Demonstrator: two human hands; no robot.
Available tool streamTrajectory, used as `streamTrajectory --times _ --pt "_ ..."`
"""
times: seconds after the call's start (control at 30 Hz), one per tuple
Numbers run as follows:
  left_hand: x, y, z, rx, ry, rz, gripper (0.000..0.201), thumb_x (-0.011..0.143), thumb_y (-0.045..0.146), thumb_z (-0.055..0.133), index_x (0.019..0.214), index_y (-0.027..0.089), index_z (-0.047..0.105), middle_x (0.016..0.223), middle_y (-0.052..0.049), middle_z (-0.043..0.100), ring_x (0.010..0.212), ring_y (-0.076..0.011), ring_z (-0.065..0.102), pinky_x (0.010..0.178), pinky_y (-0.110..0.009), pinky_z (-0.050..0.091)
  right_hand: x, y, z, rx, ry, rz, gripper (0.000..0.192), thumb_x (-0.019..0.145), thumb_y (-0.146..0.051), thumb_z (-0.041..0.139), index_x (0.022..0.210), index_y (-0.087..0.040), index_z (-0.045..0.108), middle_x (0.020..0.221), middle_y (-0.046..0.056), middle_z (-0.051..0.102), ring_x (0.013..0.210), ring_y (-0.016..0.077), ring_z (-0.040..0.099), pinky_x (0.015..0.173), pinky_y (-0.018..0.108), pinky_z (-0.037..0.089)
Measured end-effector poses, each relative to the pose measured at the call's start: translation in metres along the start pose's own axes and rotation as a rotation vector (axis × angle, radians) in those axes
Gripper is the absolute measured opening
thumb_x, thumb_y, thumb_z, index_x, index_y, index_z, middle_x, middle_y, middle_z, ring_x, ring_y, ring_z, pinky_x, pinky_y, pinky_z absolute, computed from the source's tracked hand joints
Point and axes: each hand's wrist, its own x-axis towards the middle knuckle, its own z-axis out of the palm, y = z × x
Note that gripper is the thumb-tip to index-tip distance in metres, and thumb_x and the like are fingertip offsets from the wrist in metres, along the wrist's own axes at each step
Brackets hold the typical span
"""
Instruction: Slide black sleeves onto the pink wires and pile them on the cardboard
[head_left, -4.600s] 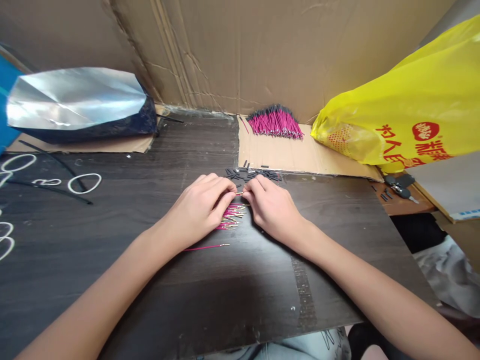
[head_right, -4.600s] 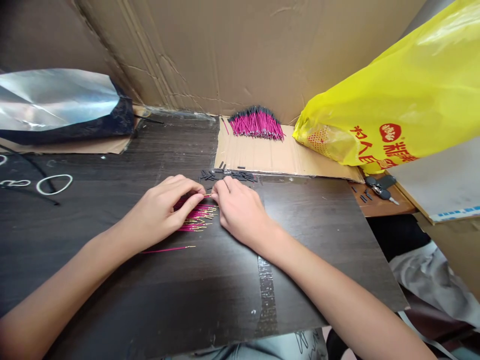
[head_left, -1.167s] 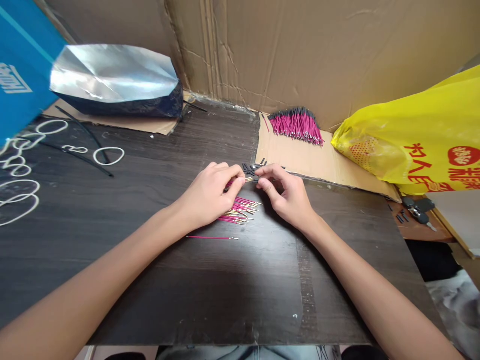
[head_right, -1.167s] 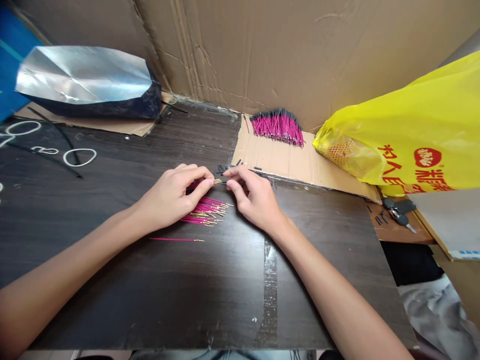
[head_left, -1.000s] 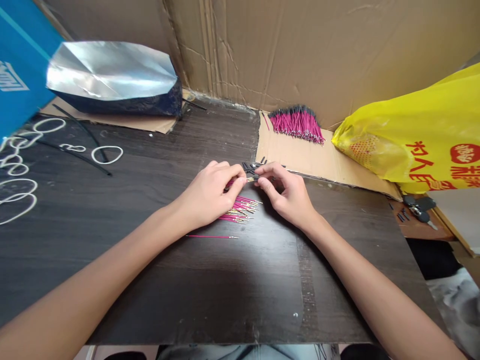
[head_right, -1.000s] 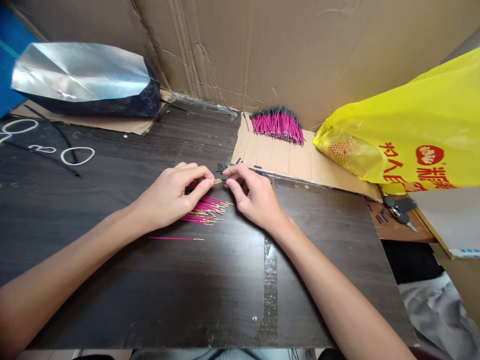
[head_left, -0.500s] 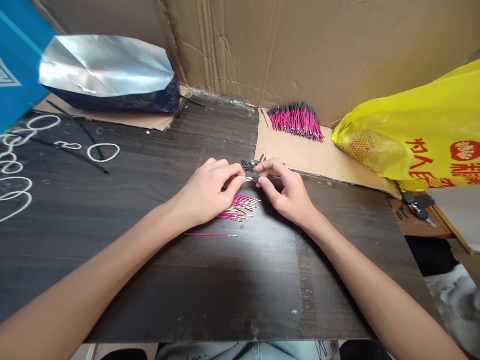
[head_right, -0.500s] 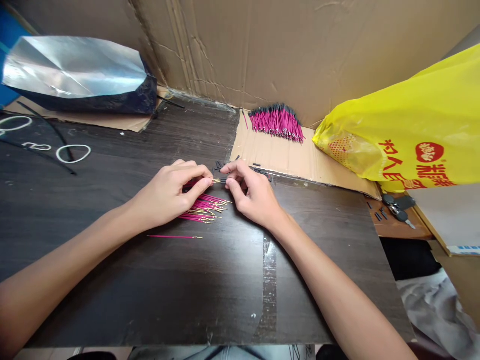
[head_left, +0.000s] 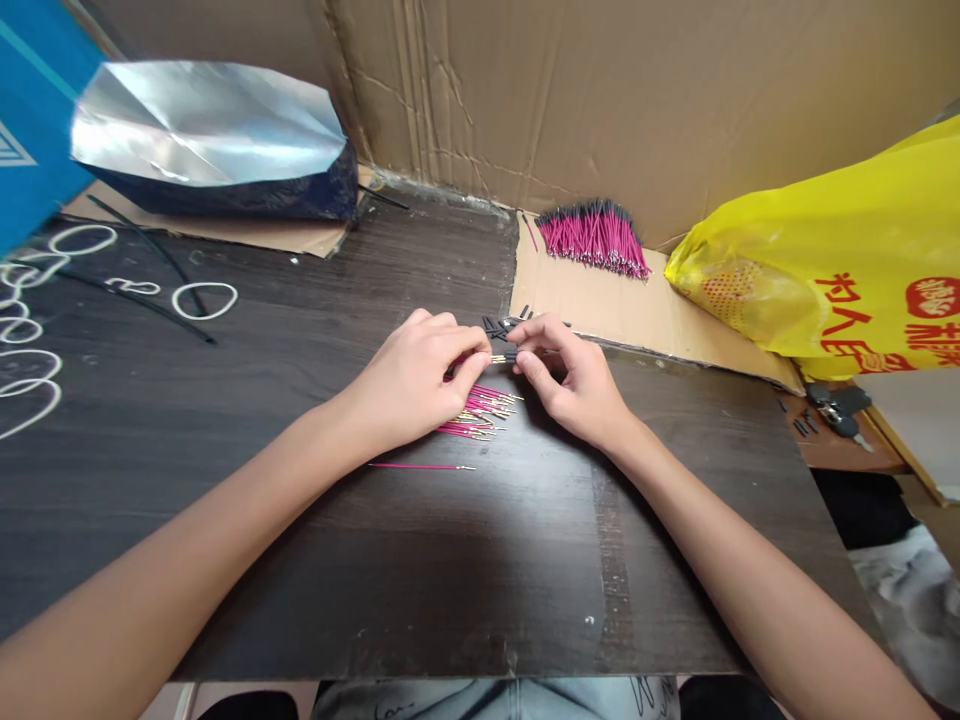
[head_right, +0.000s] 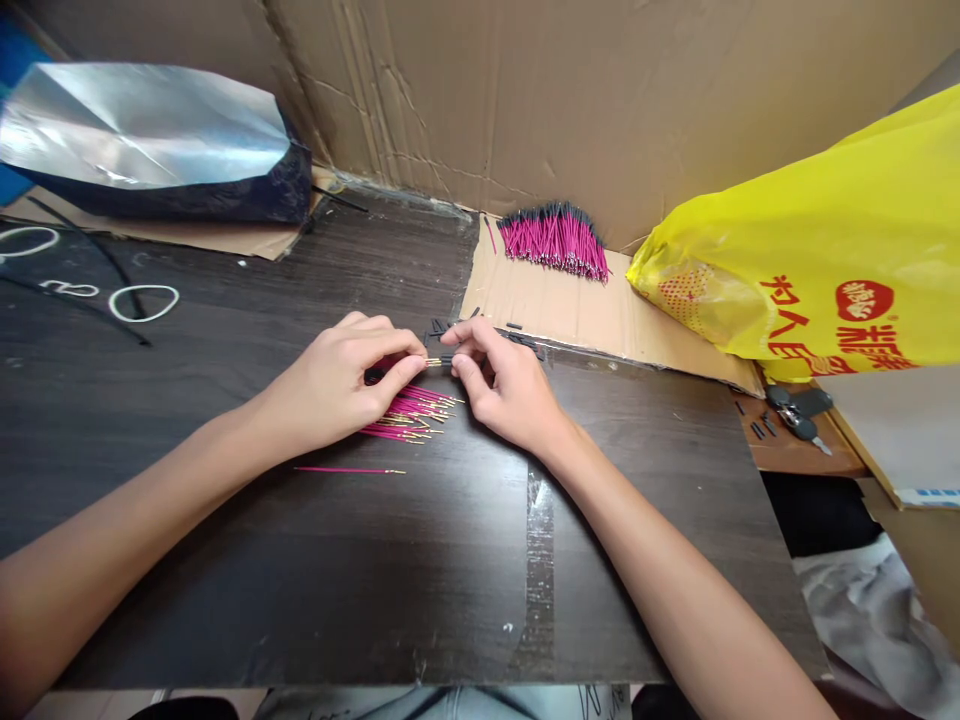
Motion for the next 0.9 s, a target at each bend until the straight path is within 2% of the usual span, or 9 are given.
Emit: streamTrajectory --times 0.33,0.9 --pt "-0.0003 -0.0018 0.0004 -0.001 -0.001 0.034 0.028 0.099 0.027 0.044 0.087 0.017 0.068 0.077 -0.004 0.065 0.075 -0.0190 0.056 0.083 -0.038 0.039 0.0003 -0.0008 -0.0009 -0.026 -0.003 -0.013 0.015 0.099 -0.022 0.052 0.113 -0.021 0.057 0.091 0.002 0.068 0.079 0.0145 0.066 0.076 0.030 0.054" --pt "0.0005 -0.0036 0.0011 -0.039 -0.044 0.014 0.031 0.101 0.027 0.039 0.085 0.017 0.063 0.077 -0.004 0.061 0.077 -0.0195 0.055 0.083 -0.038 0.037 0.0002 0.0005 -0.0011 -0.025 -0.006 -0.029 0.015 0.099 -0.021 0.052 0.113 -0.020 0.058 0.094 0.003 0.069 0.080 0.0147 0.067 0.076 0.030 0.053"
